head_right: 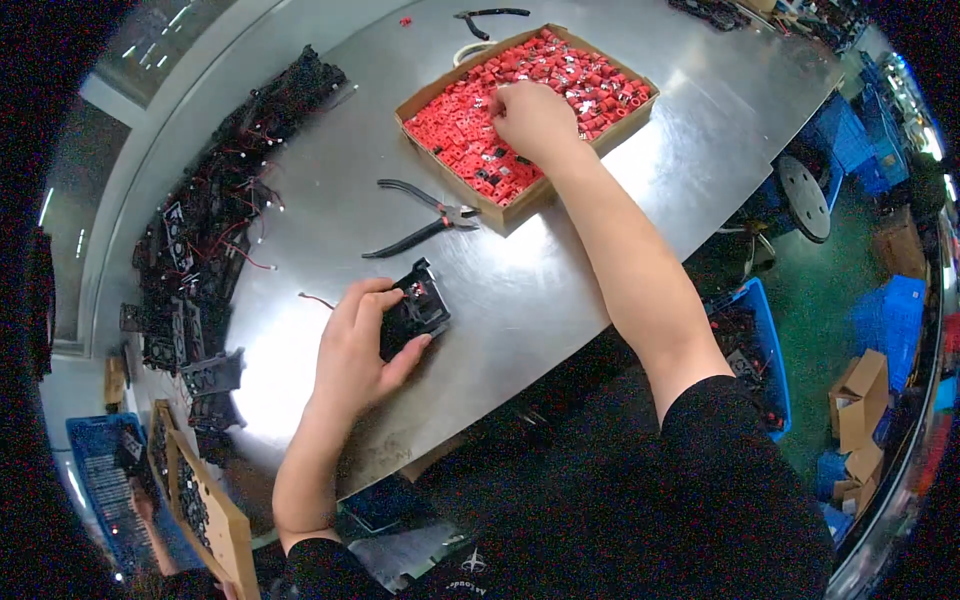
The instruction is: The person is assembling electronic cooling fan modules at a factory workbench.
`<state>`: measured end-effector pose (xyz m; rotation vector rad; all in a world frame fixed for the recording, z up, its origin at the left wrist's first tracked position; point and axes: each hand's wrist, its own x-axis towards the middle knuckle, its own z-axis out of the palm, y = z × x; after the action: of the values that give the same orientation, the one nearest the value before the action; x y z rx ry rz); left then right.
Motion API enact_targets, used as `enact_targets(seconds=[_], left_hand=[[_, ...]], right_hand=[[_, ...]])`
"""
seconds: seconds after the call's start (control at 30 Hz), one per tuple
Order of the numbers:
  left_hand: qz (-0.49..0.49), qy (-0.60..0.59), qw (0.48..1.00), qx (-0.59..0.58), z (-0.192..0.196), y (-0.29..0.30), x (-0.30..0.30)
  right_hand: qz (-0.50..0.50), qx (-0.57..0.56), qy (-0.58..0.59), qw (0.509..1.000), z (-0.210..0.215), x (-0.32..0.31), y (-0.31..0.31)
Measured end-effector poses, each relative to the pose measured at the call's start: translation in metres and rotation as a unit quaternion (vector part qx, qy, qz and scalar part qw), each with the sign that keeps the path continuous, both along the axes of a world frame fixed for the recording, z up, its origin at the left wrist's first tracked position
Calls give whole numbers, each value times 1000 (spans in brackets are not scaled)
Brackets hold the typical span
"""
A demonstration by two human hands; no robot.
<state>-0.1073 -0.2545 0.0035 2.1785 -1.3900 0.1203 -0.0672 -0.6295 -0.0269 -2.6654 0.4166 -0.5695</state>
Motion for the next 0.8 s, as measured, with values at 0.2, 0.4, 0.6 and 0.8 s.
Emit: enact_targets(seconds=[0.2,0.4,0.6,0.8], left_hand=[[-8,-5,1000,-4,2,0,1],[-15,-7,1000,-8,3,-2,2],[-15,0,1000,8,4,2,2],[-22,-2,1000,4,3,0,4]], right_hand=[[-17,29,21,999,3,1,7],[-29,0,-18,999,2,4,10],[186,50,-164,968,10,4,48],[385,-97,-122,910,8,-6,90]])
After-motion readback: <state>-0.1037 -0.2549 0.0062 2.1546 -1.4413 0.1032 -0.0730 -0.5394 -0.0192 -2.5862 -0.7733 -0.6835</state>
